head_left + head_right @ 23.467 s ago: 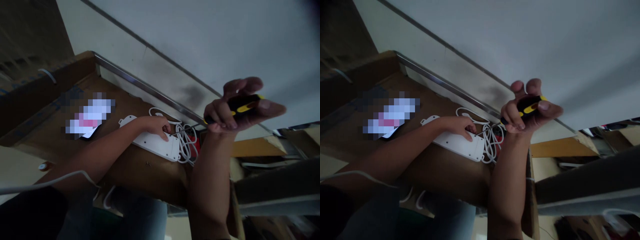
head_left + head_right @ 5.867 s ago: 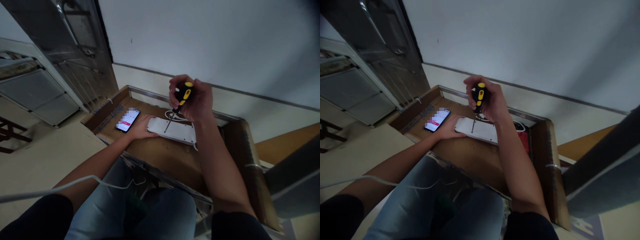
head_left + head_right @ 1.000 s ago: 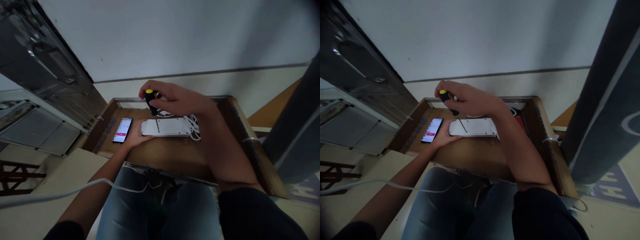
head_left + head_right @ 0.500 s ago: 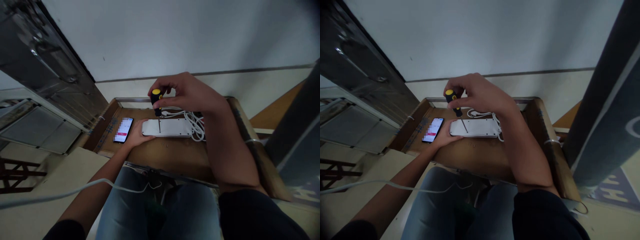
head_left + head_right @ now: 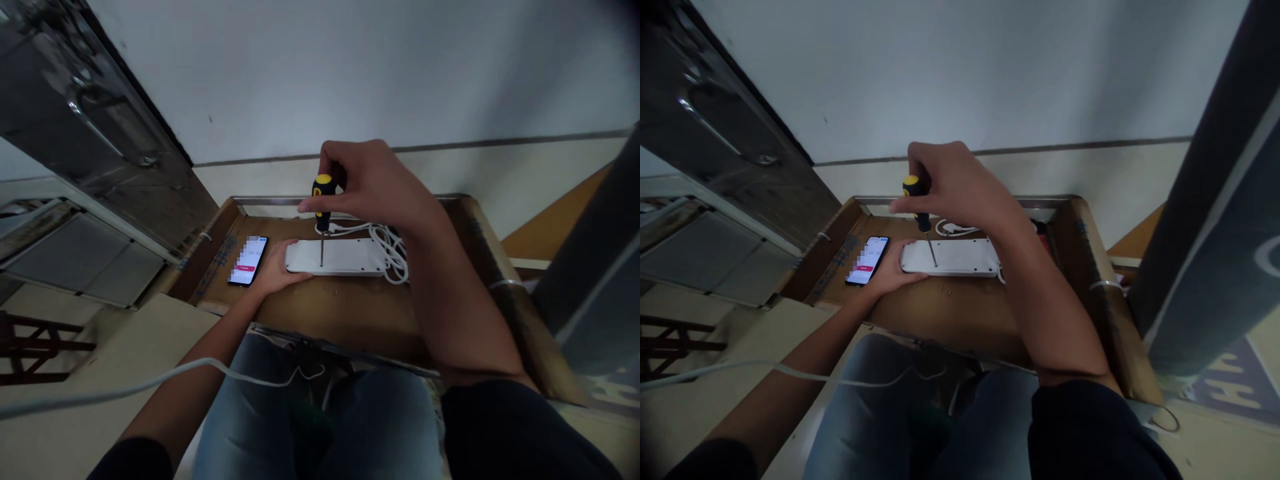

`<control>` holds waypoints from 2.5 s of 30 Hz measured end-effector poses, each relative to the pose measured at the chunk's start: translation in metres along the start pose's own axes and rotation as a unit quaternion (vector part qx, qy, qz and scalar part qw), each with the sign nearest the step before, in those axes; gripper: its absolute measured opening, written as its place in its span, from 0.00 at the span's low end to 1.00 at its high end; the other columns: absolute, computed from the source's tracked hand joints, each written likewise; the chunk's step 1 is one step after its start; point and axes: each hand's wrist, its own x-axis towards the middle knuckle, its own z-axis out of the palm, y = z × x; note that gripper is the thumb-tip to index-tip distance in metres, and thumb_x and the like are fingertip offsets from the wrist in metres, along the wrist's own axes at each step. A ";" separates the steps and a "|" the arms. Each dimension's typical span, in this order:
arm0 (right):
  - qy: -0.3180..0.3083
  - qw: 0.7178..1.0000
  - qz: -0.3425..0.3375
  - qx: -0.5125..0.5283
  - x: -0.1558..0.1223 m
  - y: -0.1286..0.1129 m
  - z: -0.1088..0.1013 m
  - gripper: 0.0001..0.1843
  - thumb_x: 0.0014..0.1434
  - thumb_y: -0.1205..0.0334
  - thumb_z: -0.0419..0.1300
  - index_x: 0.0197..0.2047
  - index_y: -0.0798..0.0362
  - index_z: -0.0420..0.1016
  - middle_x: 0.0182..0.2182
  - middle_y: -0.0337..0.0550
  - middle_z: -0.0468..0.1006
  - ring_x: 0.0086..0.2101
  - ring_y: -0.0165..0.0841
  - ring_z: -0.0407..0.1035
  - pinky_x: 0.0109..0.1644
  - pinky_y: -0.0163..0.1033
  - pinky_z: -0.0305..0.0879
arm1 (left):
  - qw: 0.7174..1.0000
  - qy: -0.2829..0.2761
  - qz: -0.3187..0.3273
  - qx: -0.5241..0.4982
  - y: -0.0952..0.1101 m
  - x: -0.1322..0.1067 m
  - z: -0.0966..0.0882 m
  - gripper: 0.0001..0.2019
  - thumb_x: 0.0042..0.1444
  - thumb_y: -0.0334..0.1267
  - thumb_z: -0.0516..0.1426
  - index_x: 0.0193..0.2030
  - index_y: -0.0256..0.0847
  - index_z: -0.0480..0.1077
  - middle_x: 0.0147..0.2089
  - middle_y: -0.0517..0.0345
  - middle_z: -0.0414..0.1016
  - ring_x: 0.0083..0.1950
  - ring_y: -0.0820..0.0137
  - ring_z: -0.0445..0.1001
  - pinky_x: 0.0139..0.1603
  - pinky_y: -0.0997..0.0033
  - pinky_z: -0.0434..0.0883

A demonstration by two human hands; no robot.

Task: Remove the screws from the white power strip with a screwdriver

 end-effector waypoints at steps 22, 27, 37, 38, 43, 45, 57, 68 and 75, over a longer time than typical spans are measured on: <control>-0.069 0.990 -0.115 -0.052 -0.006 -0.002 -0.017 0.18 0.65 0.45 0.67 0.45 0.52 0.77 0.40 0.46 0.79 0.37 0.33 0.66 0.42 0.42 0.57 | 1.000 0.004 0.003 -0.006 -0.002 -0.001 0.002 0.46 0.48 0.54 0.77 0.70 0.44 0.65 0.71 0.41 0.72 0.72 0.44 0.71 0.76 0.38 0.66; 0.021 0.998 -0.033 -0.056 0.001 0.007 0.000 0.25 0.58 0.40 0.72 0.35 0.51 0.68 0.28 0.41 0.71 0.31 0.31 0.59 0.36 0.41 0.50 | 1.000 0.003 0.007 -0.015 0.001 -0.001 0.001 0.46 0.48 0.55 0.77 0.69 0.44 0.65 0.70 0.40 0.72 0.72 0.44 0.71 0.76 0.38 0.66; 0.090 0.991 0.004 -0.096 0.002 -0.006 0.022 0.28 0.59 0.36 0.68 0.28 0.50 0.62 0.21 0.43 0.60 0.30 0.33 0.54 0.37 0.43 0.49 | 1.000 0.005 -0.003 -0.005 0.003 0.000 0.001 0.46 0.46 0.54 0.78 0.68 0.45 0.66 0.69 0.42 0.73 0.71 0.44 0.72 0.74 0.38 0.68; 0.116 0.989 0.010 -0.087 0.003 -0.005 0.025 0.30 0.59 0.35 0.67 0.28 0.50 0.60 0.20 0.42 0.58 0.30 0.33 0.53 0.37 0.43 0.49 | 1.000 0.005 -0.003 -0.004 0.003 0.000 0.001 0.46 0.47 0.54 0.78 0.68 0.45 0.66 0.69 0.42 0.73 0.71 0.44 0.72 0.74 0.38 0.68; 0.184 0.980 0.034 -0.073 0.006 -0.004 0.030 0.31 0.59 0.37 0.68 0.27 0.49 0.55 0.20 0.40 0.52 0.31 0.33 0.52 0.38 0.41 0.48 | 1.000 -0.002 -0.005 -0.008 0.003 0.000 0.000 0.45 0.48 0.55 0.77 0.69 0.45 0.66 0.70 0.41 0.73 0.71 0.44 0.72 0.75 0.38 0.67; 0.191 0.976 0.054 -0.089 0.004 -0.011 0.023 0.29 0.60 0.41 0.67 0.27 0.50 0.55 0.20 0.40 0.55 0.29 0.30 0.49 0.38 0.41 0.46 | 1.000 -0.003 -0.003 -0.009 0.002 0.000 0.000 0.46 0.47 0.54 0.77 0.69 0.45 0.66 0.70 0.41 0.73 0.72 0.44 0.72 0.76 0.38 0.67; 0.103 0.990 0.031 -0.092 0.001 -0.013 0.008 0.25 0.58 0.49 0.63 0.24 0.51 0.52 0.20 0.41 0.56 0.28 0.29 0.46 0.36 0.43 0.45 | 1.000 -0.002 0.000 0.012 0.002 0.000 0.000 0.46 0.48 0.56 0.77 0.69 0.44 0.66 0.69 0.40 0.73 0.71 0.43 0.72 0.74 0.37 0.68; 0.084 0.993 0.000 -0.089 0.010 0.012 0.028 0.22 0.60 0.46 0.63 0.26 0.50 0.59 0.21 0.44 0.61 0.29 0.31 0.49 0.35 0.42 0.47 | 1.000 -0.004 0.010 0.013 0.003 0.000 0.000 0.45 0.49 0.56 0.76 0.69 0.44 0.66 0.69 0.40 0.73 0.71 0.43 0.72 0.74 0.38 0.69; 0.037 0.984 0.090 -0.149 0.008 -0.008 0.029 0.20 0.59 0.53 0.63 0.25 0.51 0.58 0.22 0.42 0.62 0.28 0.30 0.50 0.36 0.42 0.47 | 1.000 -0.004 0.016 0.008 0.003 -0.001 -0.001 0.45 0.50 0.56 0.76 0.69 0.43 0.65 0.70 0.39 0.73 0.71 0.44 0.72 0.74 0.39 0.68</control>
